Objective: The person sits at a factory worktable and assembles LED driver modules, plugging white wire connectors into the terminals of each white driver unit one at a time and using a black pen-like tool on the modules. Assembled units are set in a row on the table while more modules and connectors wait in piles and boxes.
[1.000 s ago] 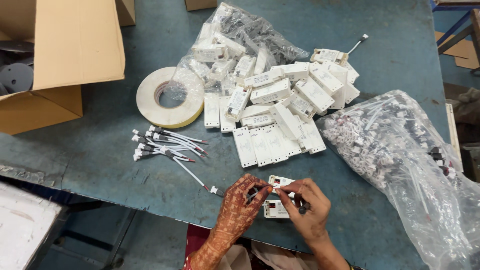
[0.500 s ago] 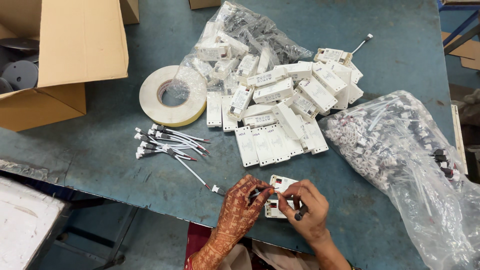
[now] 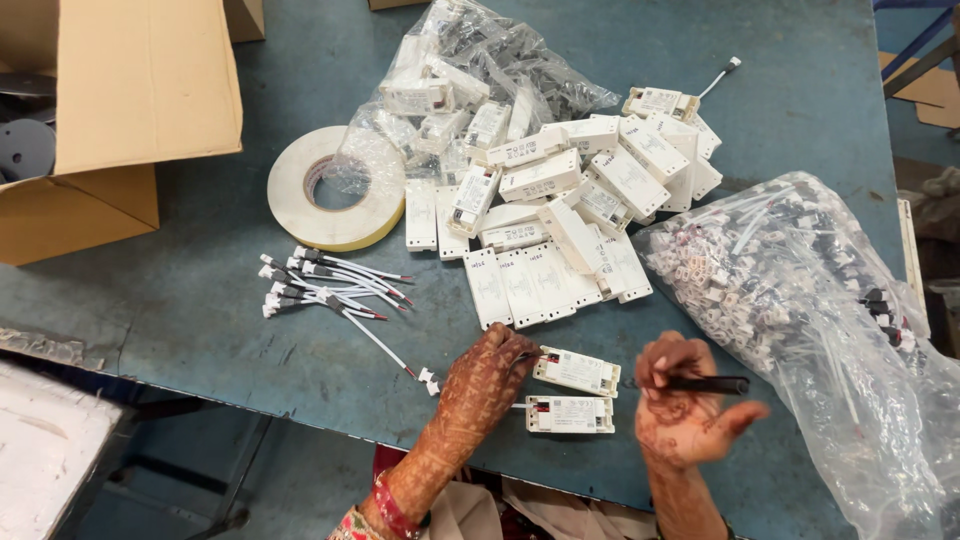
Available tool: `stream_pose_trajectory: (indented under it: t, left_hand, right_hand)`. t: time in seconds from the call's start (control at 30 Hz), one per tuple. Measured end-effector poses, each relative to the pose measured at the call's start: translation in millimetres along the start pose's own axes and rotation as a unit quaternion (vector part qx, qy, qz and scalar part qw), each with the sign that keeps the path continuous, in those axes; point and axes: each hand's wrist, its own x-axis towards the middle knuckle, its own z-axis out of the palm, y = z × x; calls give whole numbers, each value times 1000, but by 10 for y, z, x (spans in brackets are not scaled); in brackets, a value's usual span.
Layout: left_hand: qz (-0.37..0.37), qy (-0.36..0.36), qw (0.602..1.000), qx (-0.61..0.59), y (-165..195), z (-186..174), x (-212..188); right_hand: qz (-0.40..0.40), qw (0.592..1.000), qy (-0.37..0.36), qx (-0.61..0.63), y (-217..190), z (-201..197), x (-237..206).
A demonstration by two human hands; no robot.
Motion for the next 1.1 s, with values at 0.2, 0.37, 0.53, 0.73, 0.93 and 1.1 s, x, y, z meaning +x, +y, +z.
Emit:
stream_pose_trajectory:
  t: [0.2,0.37,0.53,0.73,0.93,1.1]
  left_hand:
    - [-1,-20,1000,0,-71,65,43]
    - [-8,-24,1000,-1,-103,89,39]
    - [-13,-32,999,20,-95,104,80]
    - [6,-38,998,54,-82,88,91]
    - [37,-22,997,59,-105,84,86]
    - [37,-40,996,69,-111,65,83]
  right_hand:
    - [11,994,-86,59,185,65,140]
    - [35,991,-109,69,324,209,167]
    - [58,989,-115,75,326,320,191]
    - [86,986,-109,88,321,453,182]
    - [86,985,-122,82,320,455,207]
    - [74,986,-122,82,365,405,219]
